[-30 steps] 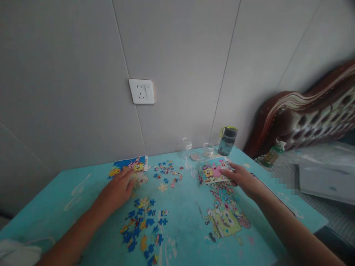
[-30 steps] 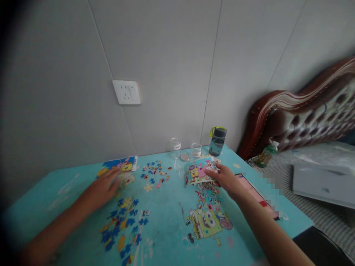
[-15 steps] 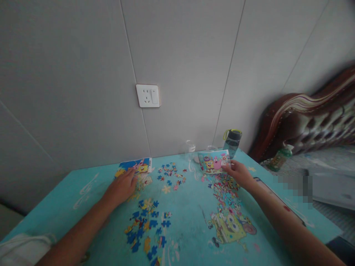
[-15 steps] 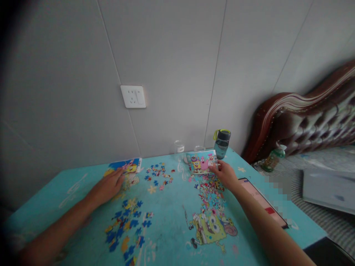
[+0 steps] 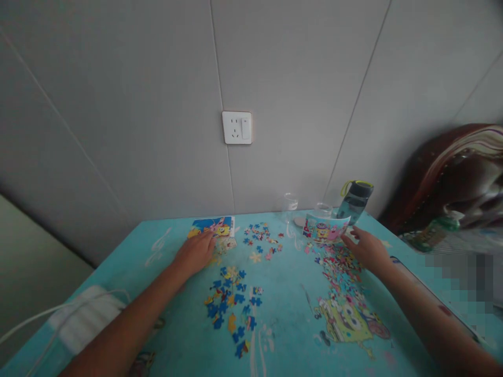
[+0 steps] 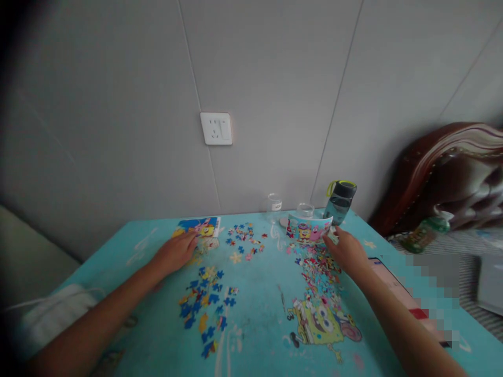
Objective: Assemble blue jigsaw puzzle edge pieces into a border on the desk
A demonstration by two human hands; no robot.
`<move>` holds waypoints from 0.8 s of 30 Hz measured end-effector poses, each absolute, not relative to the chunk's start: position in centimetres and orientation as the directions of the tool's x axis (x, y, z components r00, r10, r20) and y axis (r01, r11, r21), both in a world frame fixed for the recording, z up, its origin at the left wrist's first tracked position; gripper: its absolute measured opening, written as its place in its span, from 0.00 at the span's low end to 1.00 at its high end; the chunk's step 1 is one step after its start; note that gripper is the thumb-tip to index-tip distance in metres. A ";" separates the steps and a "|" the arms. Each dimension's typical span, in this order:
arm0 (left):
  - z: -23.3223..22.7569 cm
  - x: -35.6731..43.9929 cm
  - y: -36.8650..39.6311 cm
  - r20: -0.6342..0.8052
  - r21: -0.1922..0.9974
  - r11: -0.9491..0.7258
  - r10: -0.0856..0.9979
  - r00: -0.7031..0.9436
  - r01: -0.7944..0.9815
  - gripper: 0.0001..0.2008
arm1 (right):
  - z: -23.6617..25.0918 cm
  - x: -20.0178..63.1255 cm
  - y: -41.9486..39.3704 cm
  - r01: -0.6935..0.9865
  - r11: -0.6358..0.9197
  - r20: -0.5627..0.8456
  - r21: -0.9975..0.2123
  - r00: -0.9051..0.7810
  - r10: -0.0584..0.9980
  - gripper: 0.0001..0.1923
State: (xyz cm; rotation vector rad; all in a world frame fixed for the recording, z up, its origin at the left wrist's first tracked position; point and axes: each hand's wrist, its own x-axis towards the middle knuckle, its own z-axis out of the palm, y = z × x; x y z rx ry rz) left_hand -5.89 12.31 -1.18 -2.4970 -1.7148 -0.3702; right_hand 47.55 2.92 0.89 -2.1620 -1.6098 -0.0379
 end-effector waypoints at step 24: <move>1.8 -5.3 2.3 0.347 0.070 -0.462 0.842 0.413 0.884 0.19 | 3.9 27.2 -4.7 0.797 0.524 0.343 -0.299 -0.423 0.839 0.15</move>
